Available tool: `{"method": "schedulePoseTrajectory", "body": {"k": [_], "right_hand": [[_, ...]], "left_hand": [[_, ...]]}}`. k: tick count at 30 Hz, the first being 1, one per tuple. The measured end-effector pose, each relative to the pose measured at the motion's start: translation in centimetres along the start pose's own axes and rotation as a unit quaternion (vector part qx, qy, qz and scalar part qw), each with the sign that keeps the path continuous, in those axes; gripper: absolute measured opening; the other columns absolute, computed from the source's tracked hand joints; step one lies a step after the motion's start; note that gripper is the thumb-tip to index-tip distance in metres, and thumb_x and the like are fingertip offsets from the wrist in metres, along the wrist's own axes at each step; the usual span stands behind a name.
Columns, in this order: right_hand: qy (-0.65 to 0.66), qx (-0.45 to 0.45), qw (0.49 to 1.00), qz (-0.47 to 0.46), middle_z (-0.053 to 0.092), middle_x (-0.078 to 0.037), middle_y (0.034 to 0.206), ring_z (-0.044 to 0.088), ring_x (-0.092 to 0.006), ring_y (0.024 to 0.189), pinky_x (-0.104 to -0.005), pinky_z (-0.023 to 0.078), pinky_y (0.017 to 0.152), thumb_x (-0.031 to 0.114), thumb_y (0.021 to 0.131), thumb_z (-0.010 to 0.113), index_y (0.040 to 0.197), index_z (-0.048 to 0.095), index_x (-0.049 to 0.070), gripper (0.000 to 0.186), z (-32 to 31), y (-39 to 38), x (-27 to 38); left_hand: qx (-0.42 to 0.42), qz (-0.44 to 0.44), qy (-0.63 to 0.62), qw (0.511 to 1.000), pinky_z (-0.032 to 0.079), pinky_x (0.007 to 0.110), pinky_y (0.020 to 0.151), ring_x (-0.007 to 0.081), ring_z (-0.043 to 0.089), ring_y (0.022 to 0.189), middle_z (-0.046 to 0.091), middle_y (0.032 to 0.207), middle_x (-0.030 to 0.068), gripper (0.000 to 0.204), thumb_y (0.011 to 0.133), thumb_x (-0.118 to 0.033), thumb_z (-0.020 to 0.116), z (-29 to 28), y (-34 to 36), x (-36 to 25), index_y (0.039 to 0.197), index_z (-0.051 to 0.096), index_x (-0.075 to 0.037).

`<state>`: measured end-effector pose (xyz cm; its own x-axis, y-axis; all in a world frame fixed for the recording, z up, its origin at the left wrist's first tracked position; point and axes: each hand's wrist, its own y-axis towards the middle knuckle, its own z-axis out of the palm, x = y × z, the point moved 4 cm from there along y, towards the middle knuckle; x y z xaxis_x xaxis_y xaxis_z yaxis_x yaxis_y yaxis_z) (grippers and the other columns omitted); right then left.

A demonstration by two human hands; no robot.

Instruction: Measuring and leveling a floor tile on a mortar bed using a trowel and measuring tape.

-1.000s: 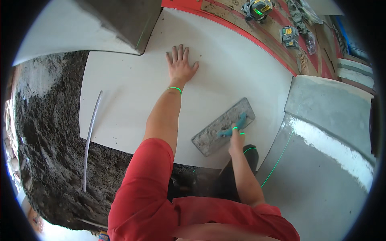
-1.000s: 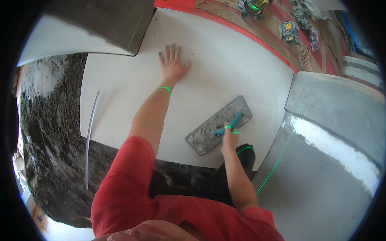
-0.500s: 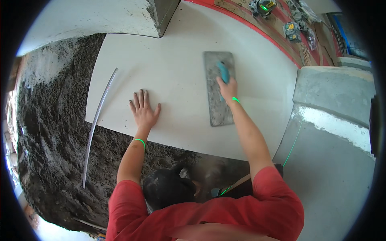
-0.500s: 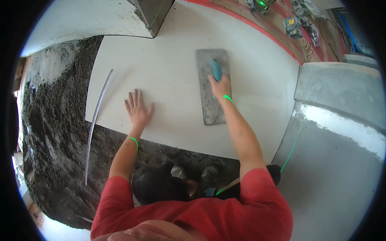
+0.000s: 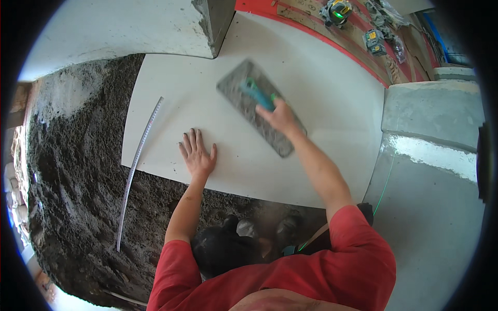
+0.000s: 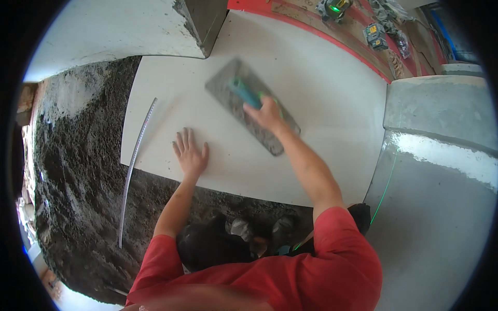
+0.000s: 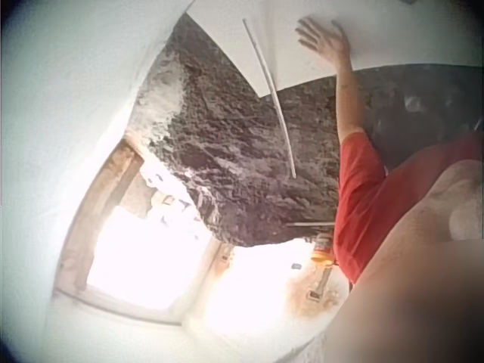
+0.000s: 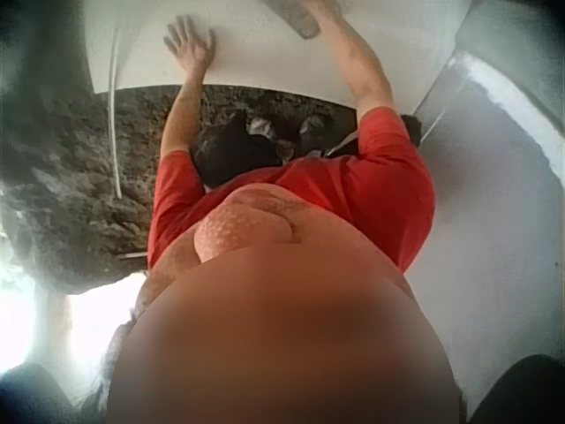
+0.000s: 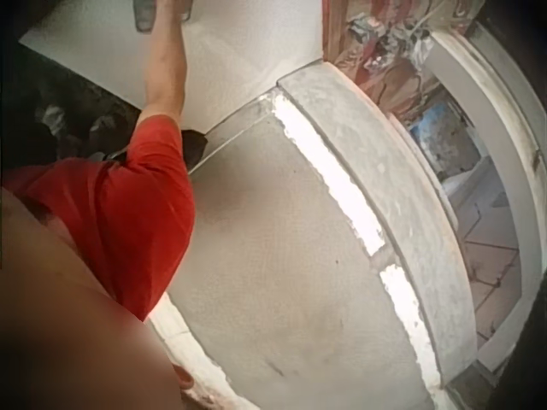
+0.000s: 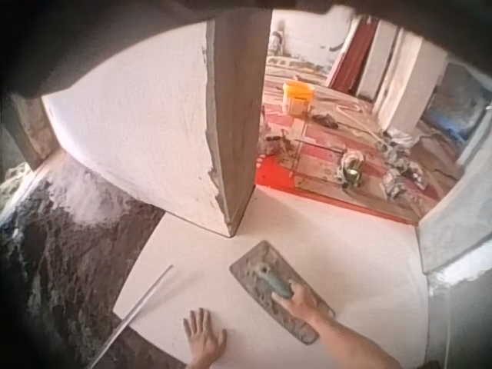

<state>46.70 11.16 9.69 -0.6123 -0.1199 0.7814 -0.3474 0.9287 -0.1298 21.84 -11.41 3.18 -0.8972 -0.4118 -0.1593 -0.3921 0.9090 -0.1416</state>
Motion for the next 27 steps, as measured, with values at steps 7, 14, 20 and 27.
{"method": "schedulePoseTrajectory", "body": {"k": [7, 14, 20, 27], "right_hand": [[-0.097, 0.055, 0.993, 0.030, 0.069, -0.027, 0.085, 0.069, -0.0471, 0.084, -0.0537, 0.053, 0.075, 0.032, 0.085, 0.080, 0.093, 0.067, -0.001, 0.036, 1.0, -9.9, -5.1], [-0.063, -0.018, 0.998, 0.019, 0.069, -0.024, 0.078, 0.070, -0.0455, 0.078, -0.0479, 0.054, 0.068, 0.035, 0.087, 0.080, 0.089, 0.067, -0.001, 0.038, -3.5, -6.2, -1.8], [-0.164, 0.067, 0.984, -0.003, 0.071, -0.020, 0.080, 0.071, -0.0352, 0.075, -0.0444, 0.054, 0.070, 0.037, 0.089, 0.079, 0.092, 0.067, 0.002, 0.037, -0.7, -11.8, -7.0], [0.043, -0.004, 0.999, -0.009, 0.073, -0.026, 0.090, 0.072, -0.0452, 0.085, -0.0519, 0.057, 0.075, 0.034, 0.086, 0.078, 0.098, 0.069, 0.001, 0.036, -1.9, -5.2, 1.4]], "left_hand": [[-0.004, 0.004, -0.029, 1.000, 0.006, 0.057, 0.132, 0.0363, 0.015, 0.164, 0.027, 0.175, 0.0126, 0.082, 0.098, -0.054, 0.055, -0.3, -1.8, 0.2, 0.164, 0.035, -0.009], [-0.003, -0.011, -0.038, 0.999, 0.005, 0.058, 0.131, 0.0370, 0.016, 0.163, 0.029, 0.174, 0.0142, 0.083, 0.098, -0.053, 0.058, 0.1, -3.5, 0.5, 0.164, 0.036, -0.009], [-0.011, 0.015, -0.055, 0.998, 0.007, 0.059, 0.131, 0.0378, 0.016, 0.163, 0.029, 0.174, 0.0141, 0.083, 0.097, -0.053, 0.059, -0.3, -1.9, -2.3, 0.164, 0.036, -0.008], [-0.008, -0.006, -0.029, 1.000, 0.007, 0.059, 0.131, 0.0378, 0.017, 0.162, 0.028, 0.174, 0.0144, 0.083, 0.098, -0.053, 0.057, -1.0, -3.7, 1.4, 0.164, 0.035, -0.007]]}}
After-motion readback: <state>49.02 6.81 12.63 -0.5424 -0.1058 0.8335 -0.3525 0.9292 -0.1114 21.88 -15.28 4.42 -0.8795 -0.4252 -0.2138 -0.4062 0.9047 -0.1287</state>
